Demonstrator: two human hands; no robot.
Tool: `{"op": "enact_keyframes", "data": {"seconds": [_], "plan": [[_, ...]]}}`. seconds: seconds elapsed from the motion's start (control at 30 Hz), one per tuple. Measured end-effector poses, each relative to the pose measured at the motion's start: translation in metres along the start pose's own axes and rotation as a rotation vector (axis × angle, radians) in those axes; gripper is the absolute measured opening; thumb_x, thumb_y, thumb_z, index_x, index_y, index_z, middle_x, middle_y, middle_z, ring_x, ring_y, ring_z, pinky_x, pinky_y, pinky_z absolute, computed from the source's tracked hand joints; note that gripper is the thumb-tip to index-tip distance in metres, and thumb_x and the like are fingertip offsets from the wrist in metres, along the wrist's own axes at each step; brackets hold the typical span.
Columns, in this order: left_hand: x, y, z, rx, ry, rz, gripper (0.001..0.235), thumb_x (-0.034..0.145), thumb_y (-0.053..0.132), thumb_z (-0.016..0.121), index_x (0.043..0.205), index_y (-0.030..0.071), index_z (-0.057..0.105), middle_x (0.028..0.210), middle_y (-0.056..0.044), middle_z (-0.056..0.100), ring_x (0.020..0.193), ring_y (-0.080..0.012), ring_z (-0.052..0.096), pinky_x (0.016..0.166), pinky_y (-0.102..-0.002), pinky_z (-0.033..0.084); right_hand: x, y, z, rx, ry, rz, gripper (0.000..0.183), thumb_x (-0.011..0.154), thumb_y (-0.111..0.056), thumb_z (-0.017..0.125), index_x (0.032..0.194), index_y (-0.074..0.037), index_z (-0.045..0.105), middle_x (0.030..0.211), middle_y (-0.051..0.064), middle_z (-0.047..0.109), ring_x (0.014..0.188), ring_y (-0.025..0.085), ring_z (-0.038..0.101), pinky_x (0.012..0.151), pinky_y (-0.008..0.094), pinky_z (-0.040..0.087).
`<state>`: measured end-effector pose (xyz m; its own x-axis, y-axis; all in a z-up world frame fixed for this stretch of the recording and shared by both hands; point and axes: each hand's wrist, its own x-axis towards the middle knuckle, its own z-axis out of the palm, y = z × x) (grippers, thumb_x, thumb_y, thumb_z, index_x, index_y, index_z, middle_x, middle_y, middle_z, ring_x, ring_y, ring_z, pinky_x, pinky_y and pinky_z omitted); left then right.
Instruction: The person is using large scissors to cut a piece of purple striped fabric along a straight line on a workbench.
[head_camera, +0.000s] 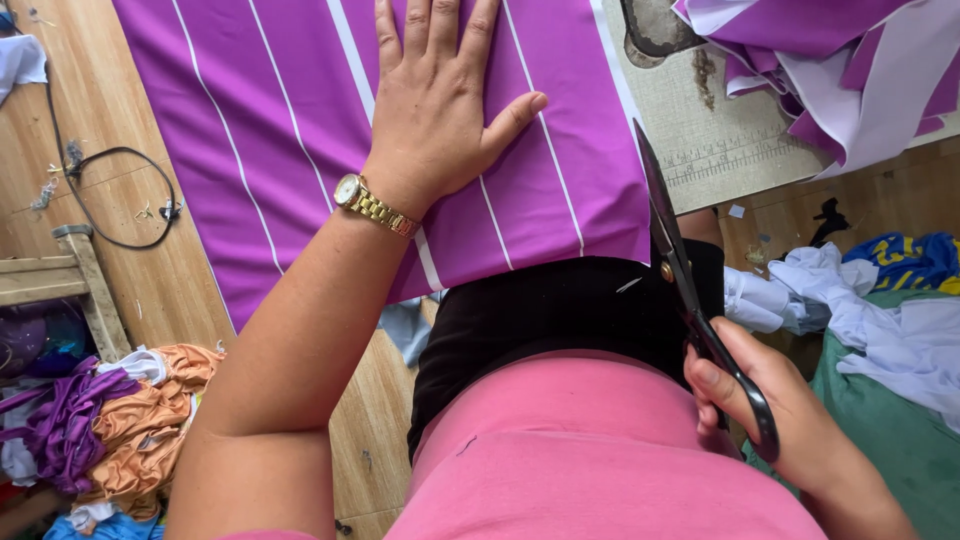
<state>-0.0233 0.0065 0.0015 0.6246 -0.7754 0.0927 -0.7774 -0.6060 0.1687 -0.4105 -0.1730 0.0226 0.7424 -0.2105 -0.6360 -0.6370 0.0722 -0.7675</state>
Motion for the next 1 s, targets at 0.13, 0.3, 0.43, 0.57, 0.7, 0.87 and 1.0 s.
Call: {"op": "enact_keyframes", "data": {"seconds": [0.13, 0.3, 0.43, 0.57, 0.7, 0.87, 1.0], "plan": [[-0.002, 0.001, 0.002, -0.006, 0.012, 0.004, 0.100, 0.110, 0.086, 0.039, 0.175, 0.011, 0.030, 0.179, -0.027, 0.026, 0.166, -0.0453, 0.016, 0.131, -0.066, -0.003, 0.003, -0.004, 0.005, 0.036, 0.070, 0.096, 0.026, 0.105, -0.024, 0.068, 0.099, -0.001, 0.061, 0.071, 0.012, 0.054, 0.055, 0.023, 0.057, 0.047, 0.041, 0.059], [-0.004, 0.002, 0.002, -0.010, 0.051, 0.018, 0.095, 0.112, 0.083, 0.040, 0.174, 0.011, 0.034, 0.177, -0.027, 0.031, 0.164, -0.0460, 0.020, 0.130, -0.068, -0.004, -0.004, -0.004, -0.002, -0.178, 0.097, 0.134, 0.035, 0.105, -0.030, 0.070, 0.084, -0.004, 0.060, 0.058, 0.014, 0.062, 0.045, 0.028, 0.065, 0.050, 0.039, 0.054], [-0.006, 0.004, 0.002, -0.004, 0.060, 0.005, 0.097, 0.111, 0.083, 0.046, 0.175, 0.011, 0.034, 0.178, -0.025, 0.029, 0.165, -0.0444, 0.016, 0.129, -0.071, -0.004, -0.003, 0.002, -0.006, 0.043, 0.014, 0.071, 0.032, 0.104, -0.033, 0.068, 0.098, -0.002, 0.062, 0.071, 0.013, 0.058, 0.055, 0.023, 0.059, 0.051, 0.040, 0.056], [-0.006, 0.004, 0.002, 0.000, 0.037, -0.019, 0.099, 0.110, 0.085, 0.044, 0.175, 0.012, 0.030, 0.178, -0.027, 0.028, 0.165, -0.0456, 0.015, 0.128, -0.071, -0.005, 0.001, -0.005, -0.003, 0.164, -0.036, 0.029, 0.041, 0.102, -0.040, 0.065, 0.107, 0.001, 0.063, 0.082, 0.011, 0.056, 0.061, 0.022, 0.058, 0.054, 0.042, 0.059], [-0.007, 0.002, 0.006, 0.009, 0.064, -0.006, 0.098, 0.111, 0.084, 0.046, 0.174, 0.011, 0.034, 0.177, -0.027, 0.030, 0.164, -0.0465, 0.019, 0.128, -0.073, -0.002, 0.000, -0.005, 0.000, 0.147, -0.039, -0.012, 0.046, 0.101, -0.046, 0.063, 0.104, -0.001, 0.062, 0.082, 0.010, 0.056, 0.060, 0.020, 0.058, 0.052, 0.041, 0.060], [-0.007, 0.004, 0.002, -0.003, 0.014, -0.025, 0.099, 0.109, 0.086, 0.039, 0.175, 0.012, 0.030, 0.179, -0.026, 0.026, 0.165, -0.0455, 0.014, 0.128, -0.072, -0.005, -0.004, 0.001, -0.001, 0.075, 0.049, 0.091, 0.035, 0.108, -0.028, 0.065, 0.089, -0.001, 0.056, 0.067, 0.014, 0.053, 0.050, 0.026, 0.053, 0.046, 0.041, 0.051], [-0.009, 0.004, 0.003, -0.012, 0.069, -0.004, 0.098, 0.111, 0.084, 0.046, 0.175, 0.012, 0.032, 0.178, -0.027, 0.030, 0.165, -0.0465, 0.018, 0.129, -0.071, -0.005, -0.007, -0.002, -0.004, -0.034, 0.065, 0.060, 0.037, 0.107, -0.027, 0.066, 0.082, -0.003, 0.056, 0.061, 0.012, 0.055, 0.046, 0.027, 0.057, 0.046, 0.039, 0.051]]}}
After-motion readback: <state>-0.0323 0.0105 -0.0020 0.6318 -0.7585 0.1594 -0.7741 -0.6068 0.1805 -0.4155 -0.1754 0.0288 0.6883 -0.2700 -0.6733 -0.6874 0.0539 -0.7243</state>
